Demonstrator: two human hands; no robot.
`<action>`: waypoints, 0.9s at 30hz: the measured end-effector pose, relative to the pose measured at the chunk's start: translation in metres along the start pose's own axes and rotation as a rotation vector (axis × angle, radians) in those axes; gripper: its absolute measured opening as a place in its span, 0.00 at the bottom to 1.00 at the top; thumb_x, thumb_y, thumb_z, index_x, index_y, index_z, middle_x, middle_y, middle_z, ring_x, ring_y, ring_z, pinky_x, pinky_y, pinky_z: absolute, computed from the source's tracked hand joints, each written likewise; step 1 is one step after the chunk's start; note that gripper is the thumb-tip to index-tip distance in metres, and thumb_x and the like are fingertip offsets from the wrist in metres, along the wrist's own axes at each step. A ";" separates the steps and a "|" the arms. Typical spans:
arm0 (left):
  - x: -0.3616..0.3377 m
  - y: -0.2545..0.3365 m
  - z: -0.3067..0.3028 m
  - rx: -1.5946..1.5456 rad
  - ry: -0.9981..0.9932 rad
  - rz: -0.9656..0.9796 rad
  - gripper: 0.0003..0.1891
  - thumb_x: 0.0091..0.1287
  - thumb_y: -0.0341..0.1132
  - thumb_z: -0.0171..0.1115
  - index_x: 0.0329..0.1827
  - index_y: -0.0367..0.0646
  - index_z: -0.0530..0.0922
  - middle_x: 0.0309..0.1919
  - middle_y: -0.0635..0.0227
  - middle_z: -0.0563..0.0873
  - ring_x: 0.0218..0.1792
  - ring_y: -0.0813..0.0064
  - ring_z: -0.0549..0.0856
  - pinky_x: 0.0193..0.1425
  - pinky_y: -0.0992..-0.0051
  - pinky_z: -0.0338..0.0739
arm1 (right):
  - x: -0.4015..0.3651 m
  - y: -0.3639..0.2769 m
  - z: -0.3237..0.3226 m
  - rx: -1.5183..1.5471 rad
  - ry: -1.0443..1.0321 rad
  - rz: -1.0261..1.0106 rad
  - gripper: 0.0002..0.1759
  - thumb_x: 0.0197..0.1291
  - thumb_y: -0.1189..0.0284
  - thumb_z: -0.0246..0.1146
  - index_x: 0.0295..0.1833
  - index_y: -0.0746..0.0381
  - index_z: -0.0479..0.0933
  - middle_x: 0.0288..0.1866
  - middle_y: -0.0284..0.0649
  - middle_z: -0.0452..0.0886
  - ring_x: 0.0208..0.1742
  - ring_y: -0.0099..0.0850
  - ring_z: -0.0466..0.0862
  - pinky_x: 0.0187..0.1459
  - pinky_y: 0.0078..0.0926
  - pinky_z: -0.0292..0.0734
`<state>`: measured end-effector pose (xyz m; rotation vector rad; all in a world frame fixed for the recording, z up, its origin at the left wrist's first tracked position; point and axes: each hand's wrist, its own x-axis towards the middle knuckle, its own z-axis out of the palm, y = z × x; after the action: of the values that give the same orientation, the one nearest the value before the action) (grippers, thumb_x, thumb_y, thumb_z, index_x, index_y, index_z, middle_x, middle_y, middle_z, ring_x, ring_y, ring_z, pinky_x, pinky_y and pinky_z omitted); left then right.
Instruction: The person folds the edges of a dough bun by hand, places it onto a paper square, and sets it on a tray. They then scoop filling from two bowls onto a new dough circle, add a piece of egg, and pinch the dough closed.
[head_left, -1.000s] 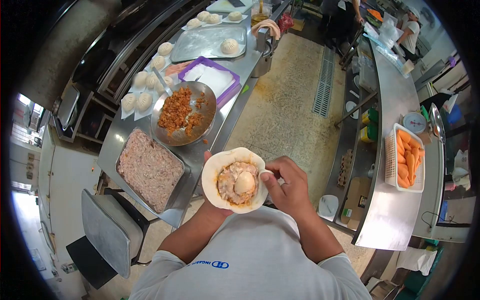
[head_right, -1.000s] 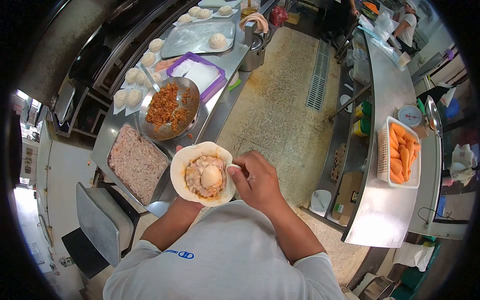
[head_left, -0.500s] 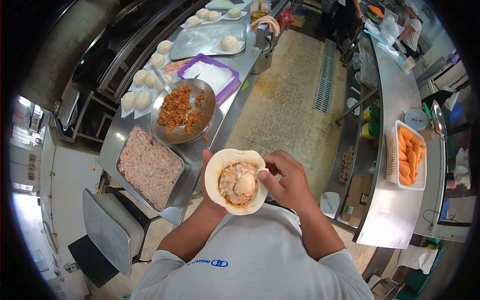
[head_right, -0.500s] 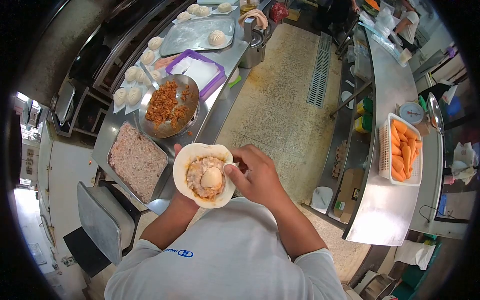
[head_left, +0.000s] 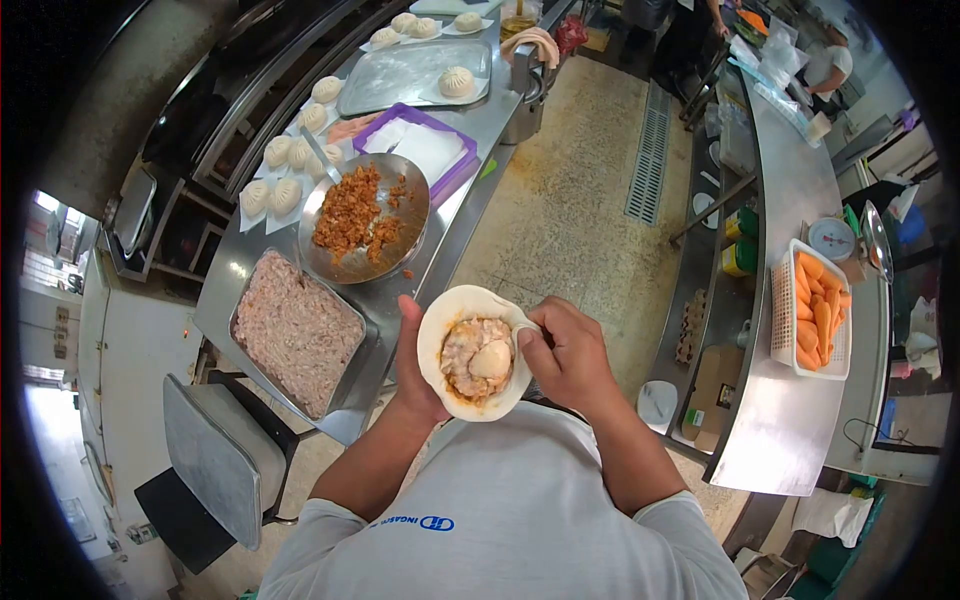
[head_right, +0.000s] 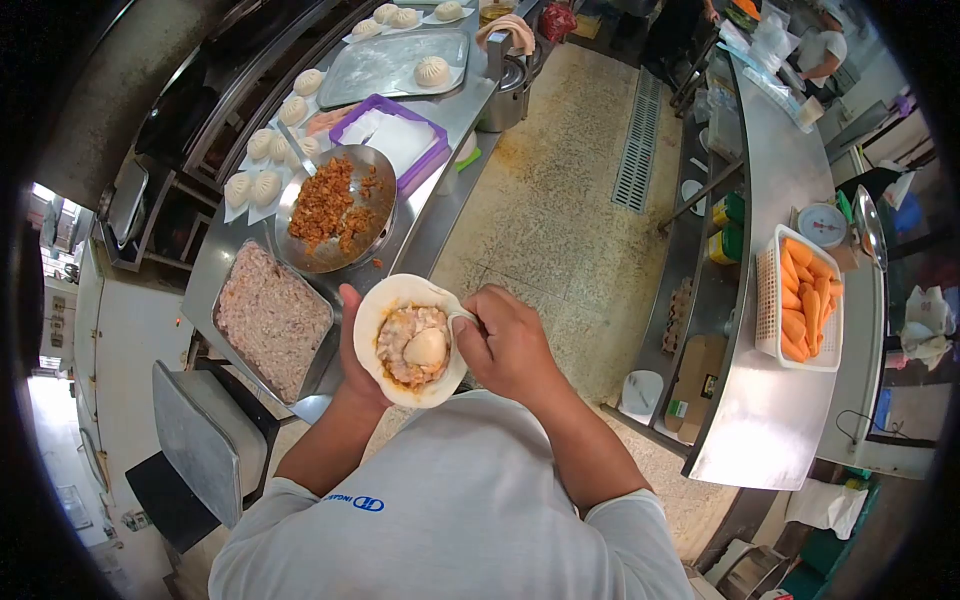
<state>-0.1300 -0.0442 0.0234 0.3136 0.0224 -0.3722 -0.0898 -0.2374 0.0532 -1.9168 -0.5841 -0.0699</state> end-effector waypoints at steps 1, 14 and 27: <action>-0.001 0.000 0.002 -0.001 0.001 -0.001 0.51 0.67 0.78 0.35 0.70 0.35 0.70 0.63 0.51 0.80 0.61 0.58 0.83 0.65 0.59 0.79 | -0.003 0.002 0.000 -0.065 -0.014 -0.025 0.05 0.59 0.76 0.65 0.36 0.67 0.76 0.29 0.45 0.76 0.27 0.42 0.78 0.30 0.35 0.73; -0.012 0.011 -0.001 -0.019 -0.079 -0.090 0.56 0.63 0.82 0.34 0.74 0.36 0.65 0.67 0.52 0.77 0.64 0.58 0.81 0.67 0.58 0.78 | -0.004 0.002 0.004 -0.078 -0.046 -0.072 0.06 0.58 0.76 0.67 0.39 0.67 0.79 0.30 0.42 0.77 0.26 0.34 0.78 0.29 0.31 0.72; -0.027 0.024 -0.013 0.121 -0.044 -0.137 0.58 0.59 0.83 0.36 0.76 0.38 0.61 0.69 0.55 0.75 0.66 0.62 0.79 0.68 0.60 0.78 | -0.001 -0.009 0.012 -0.039 -0.088 -0.055 0.06 0.58 0.76 0.66 0.37 0.68 0.78 0.31 0.44 0.78 0.28 0.37 0.79 0.30 0.35 0.73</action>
<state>-0.1464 -0.0092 0.0202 0.4245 -0.0223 -0.5178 -0.0973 -0.2246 0.0554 -1.9495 -0.6991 -0.0321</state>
